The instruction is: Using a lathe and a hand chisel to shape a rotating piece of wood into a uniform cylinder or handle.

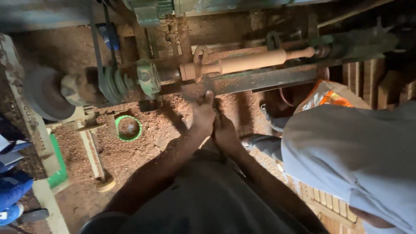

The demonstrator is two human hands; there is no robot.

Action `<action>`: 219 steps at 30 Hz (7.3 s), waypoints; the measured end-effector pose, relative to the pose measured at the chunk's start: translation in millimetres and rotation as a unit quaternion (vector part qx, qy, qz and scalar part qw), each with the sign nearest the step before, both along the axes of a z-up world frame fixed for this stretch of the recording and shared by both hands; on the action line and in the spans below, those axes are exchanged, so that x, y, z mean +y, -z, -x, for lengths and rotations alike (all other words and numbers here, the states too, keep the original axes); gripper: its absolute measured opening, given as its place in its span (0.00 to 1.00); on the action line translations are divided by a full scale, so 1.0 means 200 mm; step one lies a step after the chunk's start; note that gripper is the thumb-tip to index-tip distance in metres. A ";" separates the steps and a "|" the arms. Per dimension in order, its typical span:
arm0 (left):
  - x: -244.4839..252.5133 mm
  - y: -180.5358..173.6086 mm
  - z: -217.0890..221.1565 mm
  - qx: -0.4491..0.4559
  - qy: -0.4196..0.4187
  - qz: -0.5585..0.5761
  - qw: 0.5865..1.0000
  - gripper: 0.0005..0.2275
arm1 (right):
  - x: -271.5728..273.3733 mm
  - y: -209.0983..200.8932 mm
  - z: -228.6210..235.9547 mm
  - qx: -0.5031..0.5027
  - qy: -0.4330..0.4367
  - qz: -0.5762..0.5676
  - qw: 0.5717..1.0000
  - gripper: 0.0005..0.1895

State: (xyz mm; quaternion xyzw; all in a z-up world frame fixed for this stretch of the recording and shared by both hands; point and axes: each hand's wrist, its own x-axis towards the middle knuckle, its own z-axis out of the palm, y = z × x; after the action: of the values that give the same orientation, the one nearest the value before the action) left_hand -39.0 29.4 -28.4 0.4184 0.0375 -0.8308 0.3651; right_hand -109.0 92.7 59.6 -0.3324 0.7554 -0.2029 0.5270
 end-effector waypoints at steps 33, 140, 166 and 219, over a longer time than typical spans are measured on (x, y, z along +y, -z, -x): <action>-0.12 -0.27 -0.10 -0.284 0.224 0.064 0.930 0.18 | 0.07 0.25 -0.12 0.367 -0.176 0.465 0.786 0.18; 0.10 -0.22 0.13 -0.151 -0.143 0.070 0.976 0.10 | 0.09 0.36 0.36 0.069 -0.232 0.187 0.952 0.17; -0.11 -0.25 -0.18 -0.175 0.191 0.094 0.961 0.15 | 0.08 0.20 -0.21 -0.164 0.182 -0.015 0.969 0.18; -0.09 -0.09 -0.10 -0.270 0.128 -0.010 0.954 0.14 | 0.11 0.43 -0.04 0.327 -0.219 0.515 0.762 0.21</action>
State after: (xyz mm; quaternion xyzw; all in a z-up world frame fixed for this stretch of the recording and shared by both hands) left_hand -19.4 10.7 -11.3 0.6321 -0.1081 -0.7261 0.2479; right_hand -101.7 115.2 -26.3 -0.7563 0.5704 -0.3192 0.0275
